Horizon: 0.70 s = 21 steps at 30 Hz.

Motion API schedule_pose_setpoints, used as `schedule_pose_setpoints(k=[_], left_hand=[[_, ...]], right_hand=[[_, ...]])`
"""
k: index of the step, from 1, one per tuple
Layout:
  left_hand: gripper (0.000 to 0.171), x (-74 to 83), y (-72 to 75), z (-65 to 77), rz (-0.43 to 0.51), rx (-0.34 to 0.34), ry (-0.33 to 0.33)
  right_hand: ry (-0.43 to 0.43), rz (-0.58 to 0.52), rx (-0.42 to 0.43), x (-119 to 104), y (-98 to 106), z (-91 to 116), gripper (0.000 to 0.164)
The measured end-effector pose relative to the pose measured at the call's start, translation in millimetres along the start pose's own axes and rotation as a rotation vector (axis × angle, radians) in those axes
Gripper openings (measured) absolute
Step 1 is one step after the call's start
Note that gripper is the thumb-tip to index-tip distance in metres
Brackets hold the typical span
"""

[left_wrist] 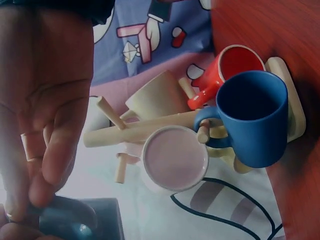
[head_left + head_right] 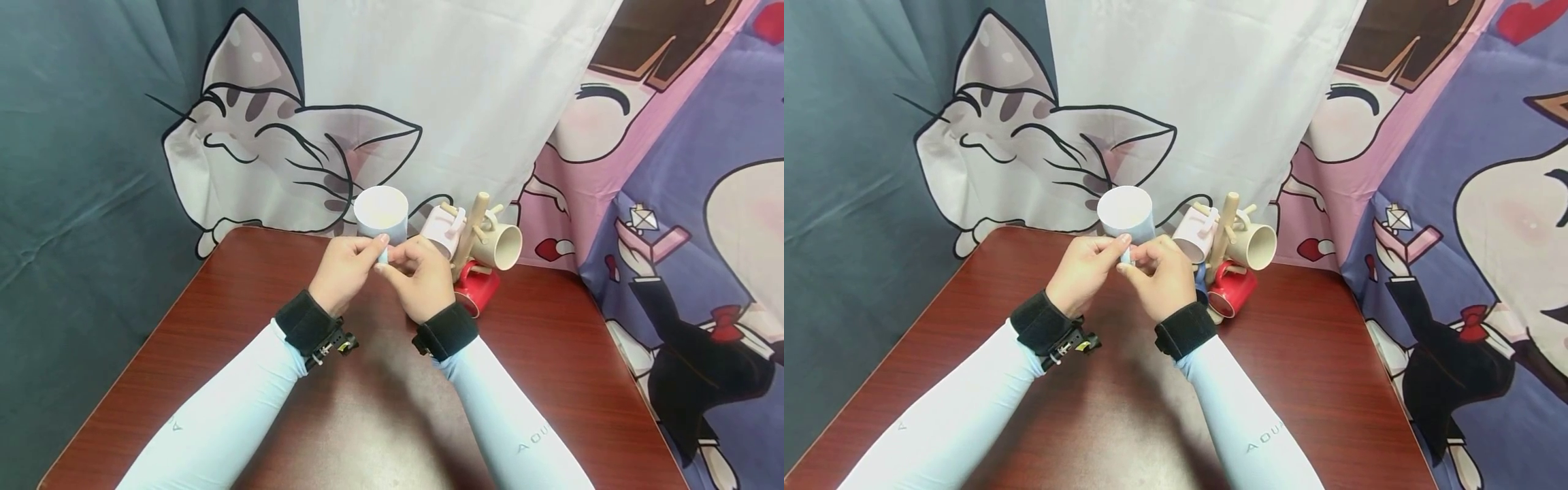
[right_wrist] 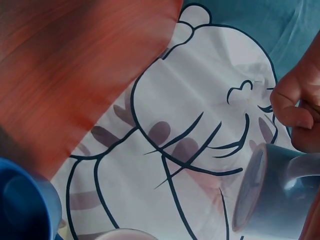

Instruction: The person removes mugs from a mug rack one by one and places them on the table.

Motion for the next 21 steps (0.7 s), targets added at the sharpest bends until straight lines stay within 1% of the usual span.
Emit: schedule_pose_setpoints(k=[4, 6, 8, 11, 15, 18, 21], left_hand=[[0.034, -0.4, 1.2, -1.3, 0.054, -0.004, -0.018], [0.033, -1.5, 2.9, -2.2, 0.076, -0.001, -0.02], [0.033, -3.1, 5.6, -3.1, 0.075, 0.004, -0.014], [0.034, -9.3, 13.5, -4.8, 0.024, 0.03, 0.011], [0.035, -21.0, 29.8, -8.9, -0.087, 0.072, 0.028], [0.036, -29.3, 42.1, -10.3, -0.176, 0.1, 0.038], [0.037, -37.1, 52.8, -9.3, -0.253, 0.122, 0.058]], right_hand=[[0.018, 0.012, -0.013, 0, -2, 0, 0.008], [0.027, 0.013, -0.019, 0, -1, 0, 0.012], [0.032, 0.009, -0.02, 2, 2, 1, 0.016], [0.015, -0.025, 0.006, 5, 11, 1, 0.018], [-0.004, -0.039, 0.057, 12, 28, 0, 0.017], [-0.031, -0.027, 0.081, 17, 39, -1, 0.016], [-0.061, -0.017, 0.088, 19, 46, 0, 0.018]])
Point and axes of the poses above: each hand's wrist, its own z-axis away from the middle knuckle, its own y-axis out of the back of the hand, x = y × z, the point moved 3 cm from there along -z, towards the middle knuckle, and after that the axes turned 8 degrees about -x, right-handed, at the moved point
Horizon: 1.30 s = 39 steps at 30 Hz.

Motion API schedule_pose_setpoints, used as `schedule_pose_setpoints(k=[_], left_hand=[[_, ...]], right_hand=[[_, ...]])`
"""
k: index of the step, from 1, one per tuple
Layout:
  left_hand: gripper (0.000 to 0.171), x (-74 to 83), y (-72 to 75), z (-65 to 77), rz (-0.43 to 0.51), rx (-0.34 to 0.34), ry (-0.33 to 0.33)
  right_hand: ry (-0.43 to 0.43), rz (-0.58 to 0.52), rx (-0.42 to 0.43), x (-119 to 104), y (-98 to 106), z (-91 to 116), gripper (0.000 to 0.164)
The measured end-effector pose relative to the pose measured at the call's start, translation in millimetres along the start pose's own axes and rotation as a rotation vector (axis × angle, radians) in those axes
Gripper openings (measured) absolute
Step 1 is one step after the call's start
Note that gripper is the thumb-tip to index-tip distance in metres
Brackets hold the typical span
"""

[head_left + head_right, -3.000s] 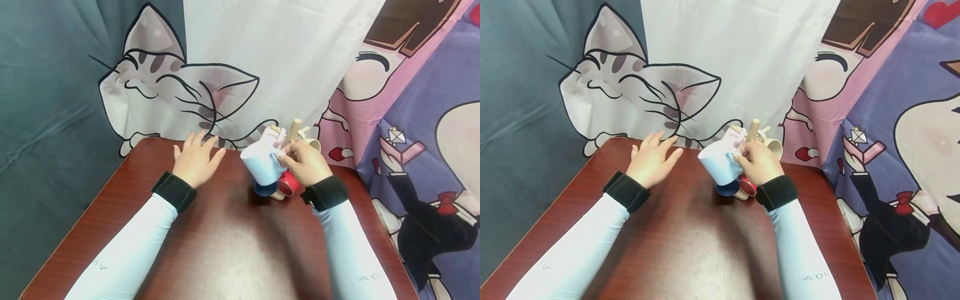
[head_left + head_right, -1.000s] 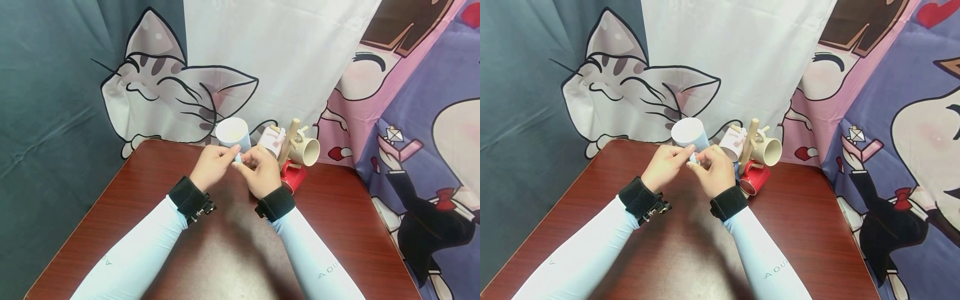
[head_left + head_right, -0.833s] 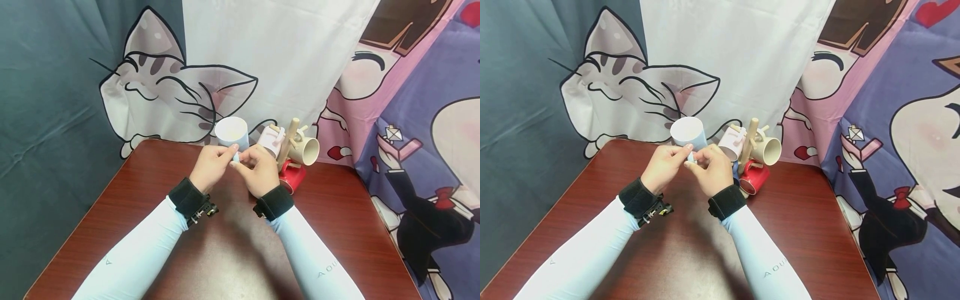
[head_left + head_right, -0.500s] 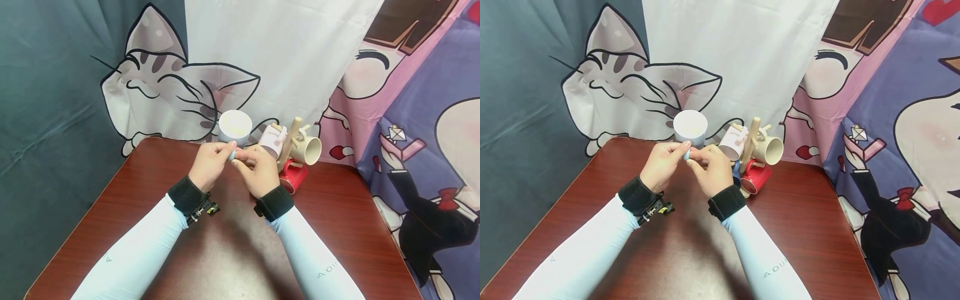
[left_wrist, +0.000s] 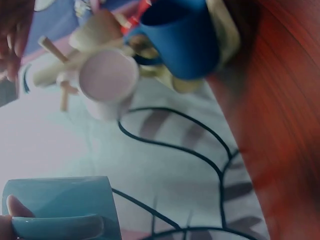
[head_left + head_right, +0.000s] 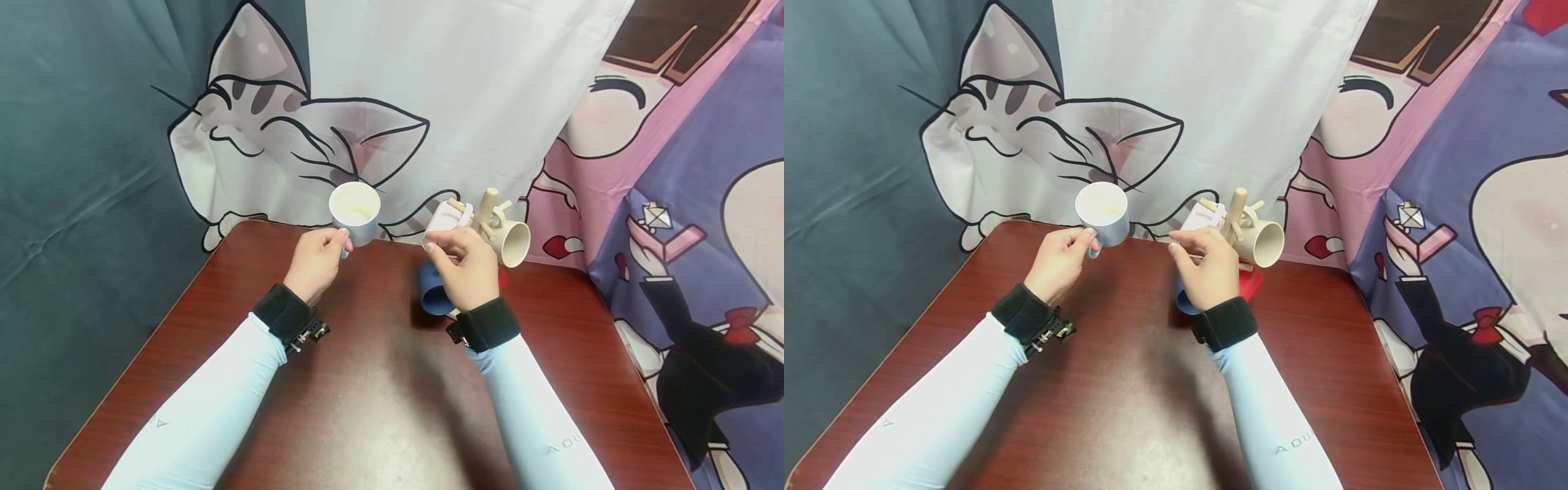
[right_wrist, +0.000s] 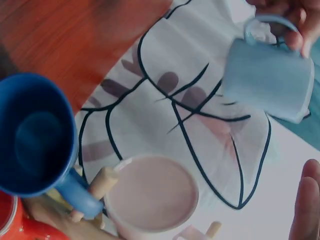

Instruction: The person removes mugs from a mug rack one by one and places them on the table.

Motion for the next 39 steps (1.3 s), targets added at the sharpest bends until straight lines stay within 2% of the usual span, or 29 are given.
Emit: schedule_pose_setpoints(k=[5, 12, 20, 27, 32, 39], left_hand=[[0.038, -19.1, 13.4, -3.5, -0.025, 0.035, 0.048], [0.041, -48.6, 40.2, -5.4, -0.078, 0.078, 0.105], [0.046, -75.1, 65.2, -7.3, -0.165, 0.074, 0.184], [0.048, -98.6, 79.2, -11.4, -0.188, 0.109, 0.263], [0.05, -115.4, 84.3, -13.2, -0.205, 0.137, 0.292], [0.05, -143.0, 92.8, -14.4, -0.233, 0.141, 0.343]], right_hand=[[-0.013, 0.017, 0.009, 4, 7, 0, 0.019], [-0.021, -0.037, 0.006, 13, 7, 3, 0.019], [-0.027, -0.013, 0.021, 17, 7, 2, 0.017], [-0.032, 0.014, 0.024, 22, 6, 4, 0.017], [-0.043, 0.008, 0.023, 26, 5, 5, 0.016], [-0.062, 0.004, 0.015, 30, 3, 8, 0.016]])
Point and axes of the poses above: each hand's wrist, its own z-axis away from the middle knuckle, its own y-axis out of the back of the hand, x = y × z, the point moved 3 cm from there along -z, towards the middle knuckle, and after that the axes turned 8 degrees about -x, right-handed, at the moved point
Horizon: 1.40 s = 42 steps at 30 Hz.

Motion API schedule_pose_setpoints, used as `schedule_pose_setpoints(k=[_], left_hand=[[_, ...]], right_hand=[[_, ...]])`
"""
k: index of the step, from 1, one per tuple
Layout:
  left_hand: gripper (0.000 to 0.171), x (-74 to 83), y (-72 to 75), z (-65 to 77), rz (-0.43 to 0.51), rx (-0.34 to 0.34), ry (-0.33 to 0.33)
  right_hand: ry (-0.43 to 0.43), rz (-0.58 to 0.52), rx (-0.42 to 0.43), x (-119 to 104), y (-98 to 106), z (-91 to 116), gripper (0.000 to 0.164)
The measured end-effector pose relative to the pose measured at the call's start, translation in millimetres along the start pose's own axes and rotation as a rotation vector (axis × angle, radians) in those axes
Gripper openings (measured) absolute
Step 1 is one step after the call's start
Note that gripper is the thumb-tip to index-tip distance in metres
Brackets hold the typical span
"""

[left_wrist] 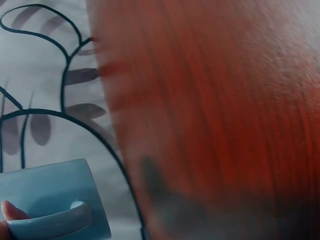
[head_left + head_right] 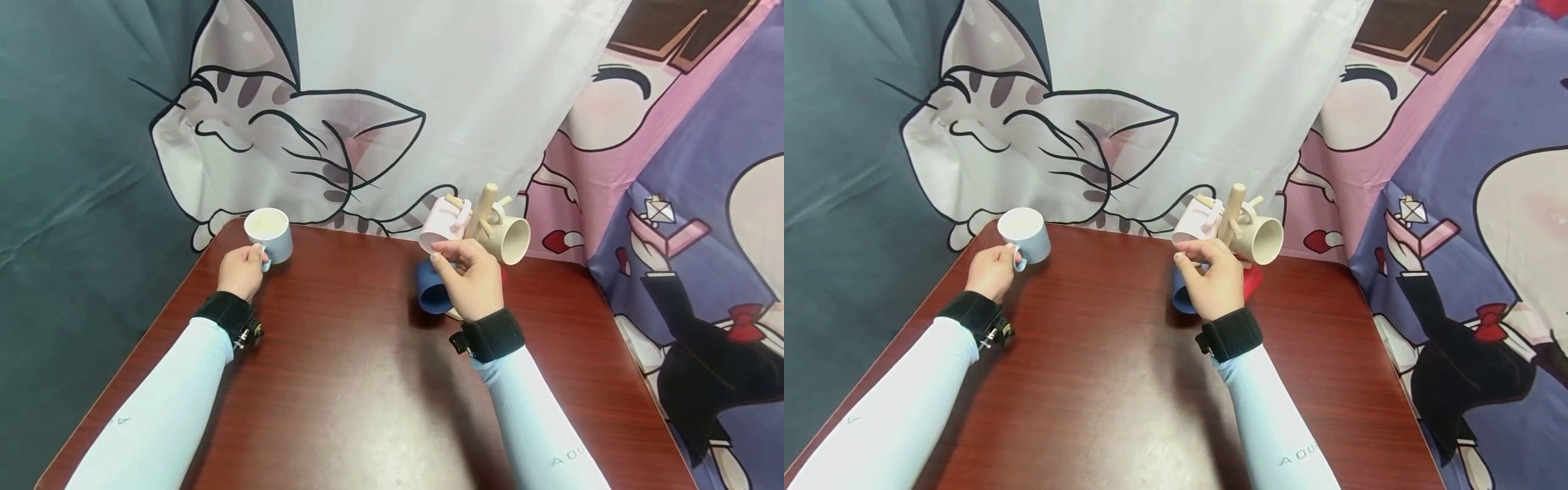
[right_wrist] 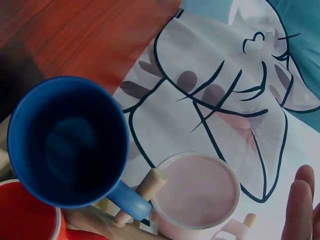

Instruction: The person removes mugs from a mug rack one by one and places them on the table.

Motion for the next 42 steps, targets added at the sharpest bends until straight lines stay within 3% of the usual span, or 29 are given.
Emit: schedule_pose_setpoints(k=[13, 20, 34, 42], left_hand=[[0.051, -26.2, -9.7, -20.4, 0.004, -0.056, 0.058], [0.05, -33.3, -11.0, -27.5, -0.089, -0.08, 0.03], [0.051, -40.9, -9.2, -27.0, -0.116, -0.096, 0.025], [0.055, -43.7, -8.4, -23.2, -0.075, -0.114, 0.068]], right_hand=[[0.006, -0.025, 0.004, 10, -2, 1, 0.015], [0.037, -0.073, 0.008, 15, -2, 2, 0.014], [0.019, -0.074, 0.008, 20, 1, 3, 0.014], [0.0, -0.029, 0.021, 20, 4, 6, 0.015]])
Point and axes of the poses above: each hand's wrist, its own z-axis away from the middle knuckle, its own y-axis out of the back of the hand, x = y × z, the point moved 3 cm from there along -z, towards the middle knuckle, and after that the axes turned 8 degrees about -x, right-handed, at the moved point
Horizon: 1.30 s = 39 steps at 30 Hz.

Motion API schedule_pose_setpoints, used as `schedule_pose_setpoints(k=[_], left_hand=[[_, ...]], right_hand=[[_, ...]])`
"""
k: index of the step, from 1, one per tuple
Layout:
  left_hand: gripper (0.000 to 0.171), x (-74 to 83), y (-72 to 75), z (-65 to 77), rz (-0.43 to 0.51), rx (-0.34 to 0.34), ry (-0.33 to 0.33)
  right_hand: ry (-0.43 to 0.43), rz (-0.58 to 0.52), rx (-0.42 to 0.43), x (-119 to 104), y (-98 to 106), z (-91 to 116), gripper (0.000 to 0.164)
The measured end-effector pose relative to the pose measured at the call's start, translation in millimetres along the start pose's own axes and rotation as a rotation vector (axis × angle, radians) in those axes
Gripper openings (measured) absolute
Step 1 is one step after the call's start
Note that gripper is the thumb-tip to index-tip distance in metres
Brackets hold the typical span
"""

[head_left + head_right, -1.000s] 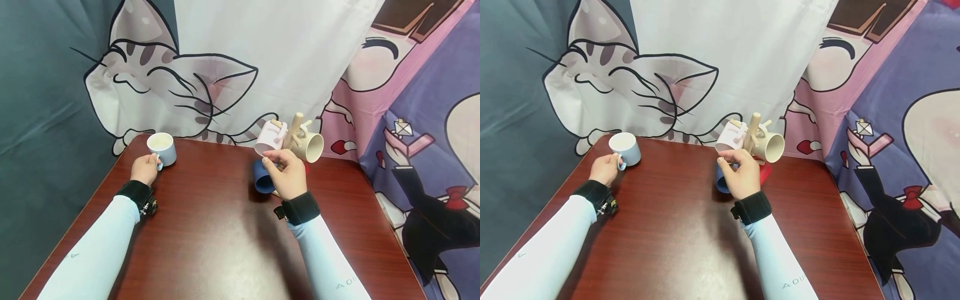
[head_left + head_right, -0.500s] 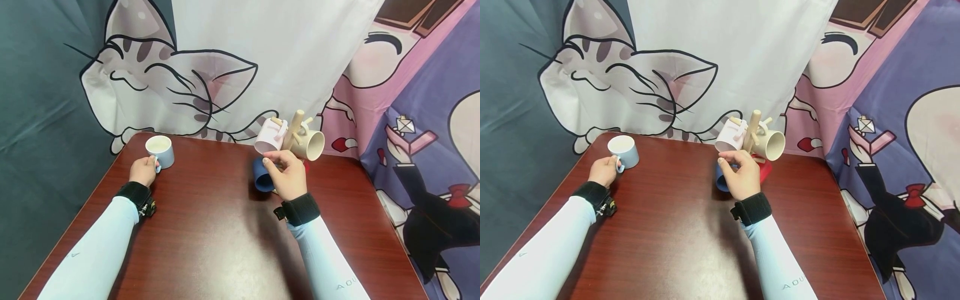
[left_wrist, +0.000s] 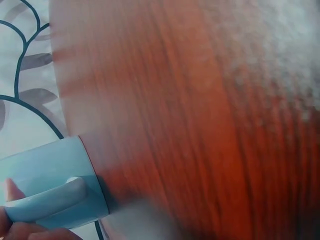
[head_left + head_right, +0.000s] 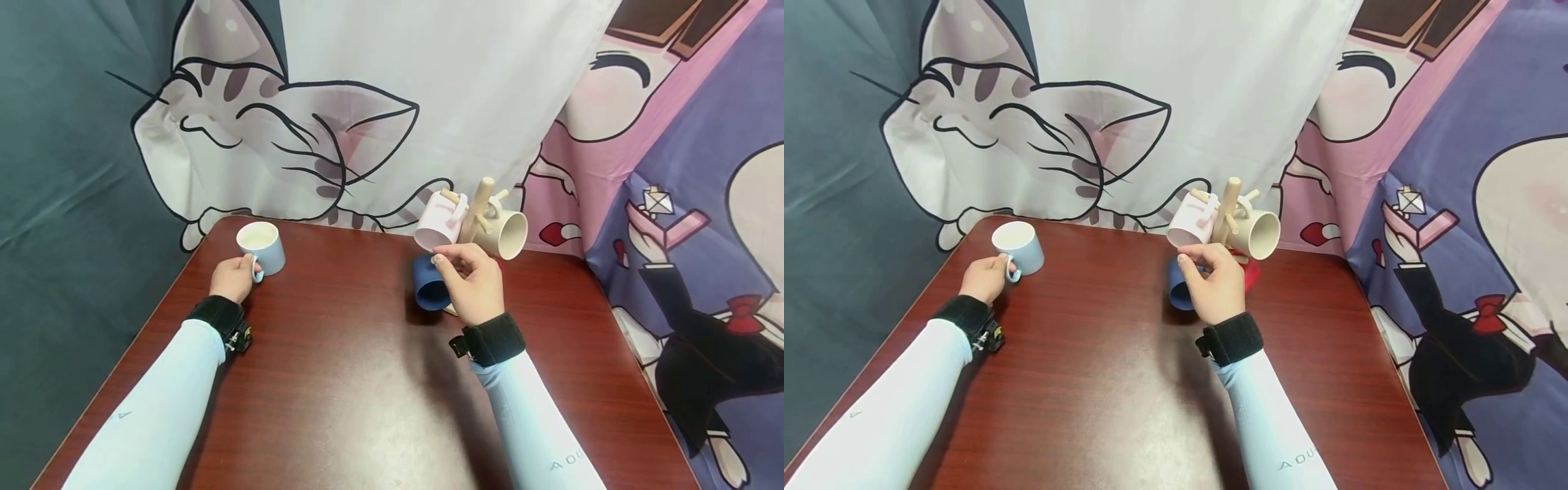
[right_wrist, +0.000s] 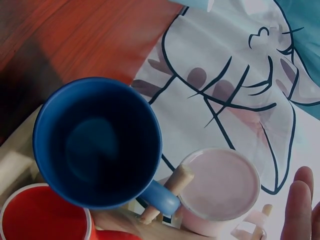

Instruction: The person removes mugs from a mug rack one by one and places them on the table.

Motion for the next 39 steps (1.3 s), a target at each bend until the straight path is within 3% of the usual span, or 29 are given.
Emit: schedule_pose_setpoints(k=[5, 10, 16, 23, 32, 39], left_hand=[[0.054, -2.9, 2.9, 2.6, 0.049, 0.044, 0.029], [0.053, -2.6, 6.5, 5.7, 0.084, 0.13, 0.071], [0.056, 15.3, 8.5, 9.9, 0.138, 0.227, 0.052], [0.048, 62.1, 0.5, 20.6, 0.258, 0.254, -0.108], [0.04, 135.7, -24.9, 44.8, 0.27, 0.171, -0.336], [0.036, 163.4, -52.8, 59.7, 0.288, 0.111, -0.416]], right_hand=[[-0.012, 0.02, 0.013, -1, 5, 1, 0.015], [-0.009, 0.019, 0.021, 0, 11, 2, 0.016], [-0.035, 0.006, 0.032, 1, 16, 3, 0.016], [-0.057, -0.001, 0.04, 3, 21, 2, 0.017], [-0.095, 0.057, 0.071, 6, 36, 3, 0.018], [-0.135, 0.05, 0.081, 9, 45, 7, 0.021]])
Point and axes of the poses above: each hand's wrist, its own z-axis away from the middle knuckle, its own y-axis out of the back of the hand, x = y × z, the point moved 3 cm from there along -z, towards the middle knuckle, and after that the axes turned 8 degrees about -x, right-handed, at the moved point
